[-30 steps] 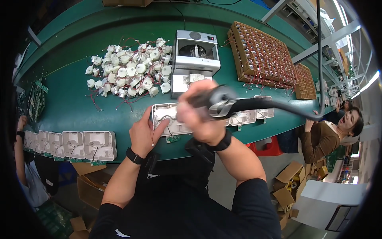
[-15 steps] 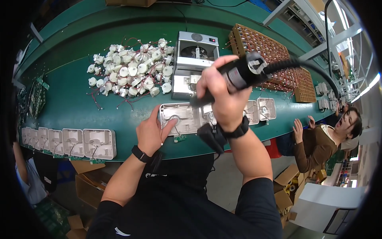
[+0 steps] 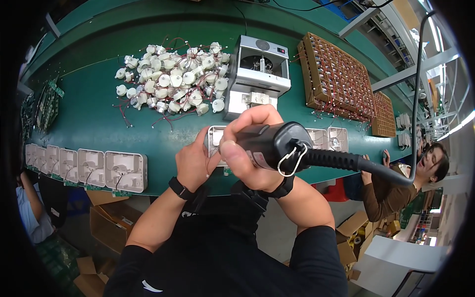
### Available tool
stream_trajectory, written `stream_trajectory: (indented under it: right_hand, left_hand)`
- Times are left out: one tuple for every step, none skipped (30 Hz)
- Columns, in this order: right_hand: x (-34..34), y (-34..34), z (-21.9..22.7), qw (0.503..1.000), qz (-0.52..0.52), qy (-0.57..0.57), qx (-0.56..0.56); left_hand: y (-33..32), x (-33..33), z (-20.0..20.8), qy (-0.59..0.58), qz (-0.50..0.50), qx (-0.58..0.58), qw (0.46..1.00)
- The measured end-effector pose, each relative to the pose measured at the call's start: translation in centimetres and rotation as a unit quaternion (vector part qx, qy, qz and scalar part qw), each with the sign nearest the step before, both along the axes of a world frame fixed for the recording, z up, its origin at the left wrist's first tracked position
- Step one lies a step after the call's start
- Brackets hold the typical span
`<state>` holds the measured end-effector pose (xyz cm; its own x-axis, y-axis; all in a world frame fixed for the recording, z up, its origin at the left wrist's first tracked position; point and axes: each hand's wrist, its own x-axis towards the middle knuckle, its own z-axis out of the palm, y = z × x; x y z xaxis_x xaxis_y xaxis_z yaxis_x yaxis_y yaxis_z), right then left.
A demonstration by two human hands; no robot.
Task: Manually placing electronic components into a metal tray and securing them using an electric screwdriver.
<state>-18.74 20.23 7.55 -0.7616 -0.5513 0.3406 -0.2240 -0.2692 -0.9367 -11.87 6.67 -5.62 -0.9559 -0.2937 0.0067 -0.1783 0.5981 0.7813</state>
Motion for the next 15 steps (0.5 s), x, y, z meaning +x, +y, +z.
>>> stream_trajectory:
  right_hand:
    - [0.1, -0.1, 0.1, 1.0, 0.004, -0.006, -0.007]
    - [0.2, -0.1, 0.2, 1.0, 0.005, -0.007, -0.007]
    - [0.3, -0.2, 0.3, 1.0, -0.001, -0.011, -0.022]
    - [0.3, -0.3, 0.5, 0.999, -0.008, -0.016, -0.038]
    - [0.4, -0.2, 0.7, 0.998, -0.017, -0.019, -0.053]
    - [0.4, 0.0, 1.1, 0.998, -0.018, -0.019, -0.052]
    - [0.5, 0.3, 1.6, 0.998, -0.025, -0.019, -0.063]
    - [0.7, 0.6, 2.1, 0.996, -0.032, -0.019, -0.075]
    - [0.8, 0.9, 2.6, 0.995, -0.038, -0.02, -0.087]
    - [1.0, 1.2, 3.2, 0.995, -0.038, -0.021, -0.088]
    - [1.3, 1.6, 3.8, 0.993, -0.033, -0.047, -0.103]
    - [1.7, 1.9, 4.4, 0.99, -0.028, -0.073, -0.117]
    - [1.9, 2.2, 4.9, 0.986, -0.023, -0.099, -0.131]
    - [2.2, 2.3, 5.1, 0.986, -0.024, -0.099, -0.131]
    - [2.3, 2.4, 5.4, 0.986, -0.02, -0.095, -0.132]
  left_hand:
    - [0.0, 0.0, 0.1, -0.009, 0.001, -0.004, 1.0]
    - [0.0, -0.1, 0.2, -0.017, 0.002, -0.007, 1.0]
    - [-0.1, 0.0, 0.4, -0.026, 0.003, -0.011, 1.0]
    - [-0.2, 0.2, 0.7, -0.027, 0.005, -0.011, 1.0]
    - [-0.4, 0.4, 1.3, -0.035, -0.002, -0.001, 0.999]
    - [-0.6, 0.7, 1.9, -0.044, -0.008, 0.008, 0.999]
    - [-0.9, 1.1, 2.4, -0.054, -0.013, 0.015, 0.998]
    - [-1.3, 1.6, 2.6, -0.054, -0.012, 0.015, 0.998]
    - [-1.8, 2.2, 2.8, 0.014, -0.022, 0.035, 0.999]
    - [-2.3, 3.0, 3.0, 0.082, -0.033, 0.054, 0.995]
    - [-2.6, 3.4, 3.3, 0.15, -0.043, 0.073, 0.985]
    - [-2.5, 3.6, 3.9, 0.149, -0.044, 0.073, 0.985]
    - [-2.1, 3.6, 4.6, 0.167, -0.044, 0.089, 0.981]
    - [-1.8, 3.7, 5.1, 0.185, -0.043, 0.105, 0.976]
    - [-1.7, 3.6, 5.5, 0.205, -0.042, 0.119, 0.971]
